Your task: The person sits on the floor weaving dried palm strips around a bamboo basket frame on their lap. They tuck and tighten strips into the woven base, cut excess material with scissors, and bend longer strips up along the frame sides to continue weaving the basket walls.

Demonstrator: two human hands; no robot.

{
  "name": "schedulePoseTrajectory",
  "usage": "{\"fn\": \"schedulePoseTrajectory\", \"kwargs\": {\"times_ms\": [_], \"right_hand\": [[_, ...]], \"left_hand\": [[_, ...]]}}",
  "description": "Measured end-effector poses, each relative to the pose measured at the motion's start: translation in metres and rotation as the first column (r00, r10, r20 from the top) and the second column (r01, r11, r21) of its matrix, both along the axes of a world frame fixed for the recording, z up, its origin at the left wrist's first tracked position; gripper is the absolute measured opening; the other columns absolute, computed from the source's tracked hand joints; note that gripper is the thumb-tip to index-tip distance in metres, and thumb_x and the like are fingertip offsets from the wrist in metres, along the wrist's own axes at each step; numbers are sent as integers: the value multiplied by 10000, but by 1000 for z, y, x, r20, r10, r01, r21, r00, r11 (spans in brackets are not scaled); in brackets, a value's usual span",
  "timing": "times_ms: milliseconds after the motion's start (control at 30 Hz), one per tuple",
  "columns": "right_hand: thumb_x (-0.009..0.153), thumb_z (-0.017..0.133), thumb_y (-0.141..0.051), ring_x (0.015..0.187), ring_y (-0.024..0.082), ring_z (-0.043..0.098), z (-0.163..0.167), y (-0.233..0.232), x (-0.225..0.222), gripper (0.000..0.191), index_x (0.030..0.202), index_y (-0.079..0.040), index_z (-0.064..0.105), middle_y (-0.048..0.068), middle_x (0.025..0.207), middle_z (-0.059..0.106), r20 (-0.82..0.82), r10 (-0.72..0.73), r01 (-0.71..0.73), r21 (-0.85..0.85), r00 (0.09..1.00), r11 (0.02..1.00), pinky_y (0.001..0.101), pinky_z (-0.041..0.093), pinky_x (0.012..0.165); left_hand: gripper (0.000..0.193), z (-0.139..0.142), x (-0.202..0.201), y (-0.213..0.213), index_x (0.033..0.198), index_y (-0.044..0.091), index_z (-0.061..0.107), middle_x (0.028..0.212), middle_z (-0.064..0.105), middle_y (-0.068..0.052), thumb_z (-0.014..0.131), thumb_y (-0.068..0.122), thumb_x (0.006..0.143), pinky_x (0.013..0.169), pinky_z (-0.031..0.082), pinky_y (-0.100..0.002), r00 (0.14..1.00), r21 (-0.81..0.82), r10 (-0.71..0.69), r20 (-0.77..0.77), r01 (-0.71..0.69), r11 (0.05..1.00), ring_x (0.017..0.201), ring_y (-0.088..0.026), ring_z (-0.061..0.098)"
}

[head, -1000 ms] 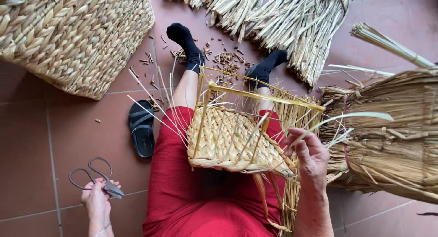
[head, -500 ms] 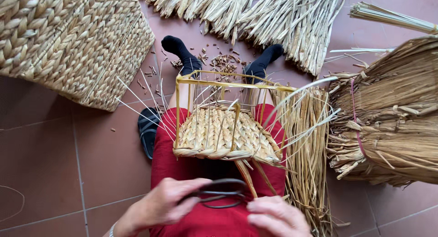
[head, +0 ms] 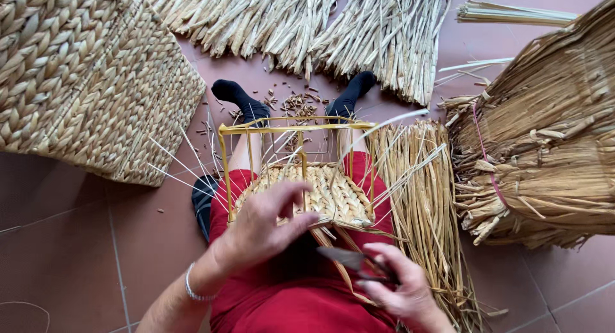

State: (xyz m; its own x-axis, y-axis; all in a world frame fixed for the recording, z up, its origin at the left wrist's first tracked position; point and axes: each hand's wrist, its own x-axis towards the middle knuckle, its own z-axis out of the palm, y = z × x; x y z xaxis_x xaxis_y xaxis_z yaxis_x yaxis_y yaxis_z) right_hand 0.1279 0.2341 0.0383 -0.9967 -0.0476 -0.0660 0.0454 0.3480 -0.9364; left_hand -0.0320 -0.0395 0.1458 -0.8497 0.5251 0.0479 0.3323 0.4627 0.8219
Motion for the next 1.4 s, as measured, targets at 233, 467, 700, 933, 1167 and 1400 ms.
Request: {"fn": "schedulePoseTrajectory", "kwargs": {"times_ms": [233, 467, 700, 933, 1167, 1400], "right_hand": [[792, 835, -404, 855, 103, 596, 11, 57, -29, 876, 1513, -43, 493, 12, 938, 628, 81, 7, 15, -270, 997, 963, 274, 501, 803], [799, 739, -582, 986, 218, 689, 64, 41, -95, 836, 1394, -19, 572, 109, 1119, 695, -64, 201, -186, 187, 977, 965, 334, 535, 858], [714, 780, -563, 838, 261, 743, 95, 2, -163, 800, 1385, -156, 621, 105, 1022, 739, 57, 196, -192, 585, 979, 788, 392, 583, 765], [735, 762, -594, 817, 338, 742, 101, -23, -189, 790, 1378, -154, 634, 145, 1067, 729, 18, 229, -148, 811, 973, 566, 464, 589, 692], [744, 725, -623, 743, 341, 739, 106, -30, -196, 786, 1376, -163, 635, 144, 983, 723, 24, 228, -141, 847, 973, 512, 469, 587, 602], [800, 669, -624, 746, 358, 731, 103, -30, -208, 766, 1381, -129, 604, 157, 951, 721, 34, 338, -192, 874, 941, 447, 493, 567, 591]], "left_hand": [[380, -24, -68, 46, 1188, -26, 638, 978, 669, -139, 758, 223, 928, 804, 559, -394, 884, 31, -240, -402, 275, 961, 893, -260, 668], [243, -51, -170, 44, 663, 131, 716, 733, 697, -48, 886, 303, 679, 632, 495, -434, 762, -143, -160, -627, 89, 986, 757, -274, 658], [272, -73, -193, 43, 774, 70, 720, 715, 696, -82, 893, 280, 773, 622, 550, -358, 959, 1, -126, -253, 131, 991, 648, -192, 685], [307, -87, -197, 39, 766, 43, 695, 713, 697, -88, 894, 276, 789, 608, 551, -338, 961, 100, -112, -251, 141, 985, 650, -179, 691], [280, -90, -197, 37, 788, 44, 697, 725, 702, -79, 888, 250, 792, 608, 550, -326, 967, 212, -115, -226, 164, 964, 663, -162, 687], [281, -95, -196, 38, 765, 29, 674, 701, 686, -80, 890, 208, 791, 593, 537, -318, 972, 279, -113, -207, 170, 945, 650, -152, 676]]}}
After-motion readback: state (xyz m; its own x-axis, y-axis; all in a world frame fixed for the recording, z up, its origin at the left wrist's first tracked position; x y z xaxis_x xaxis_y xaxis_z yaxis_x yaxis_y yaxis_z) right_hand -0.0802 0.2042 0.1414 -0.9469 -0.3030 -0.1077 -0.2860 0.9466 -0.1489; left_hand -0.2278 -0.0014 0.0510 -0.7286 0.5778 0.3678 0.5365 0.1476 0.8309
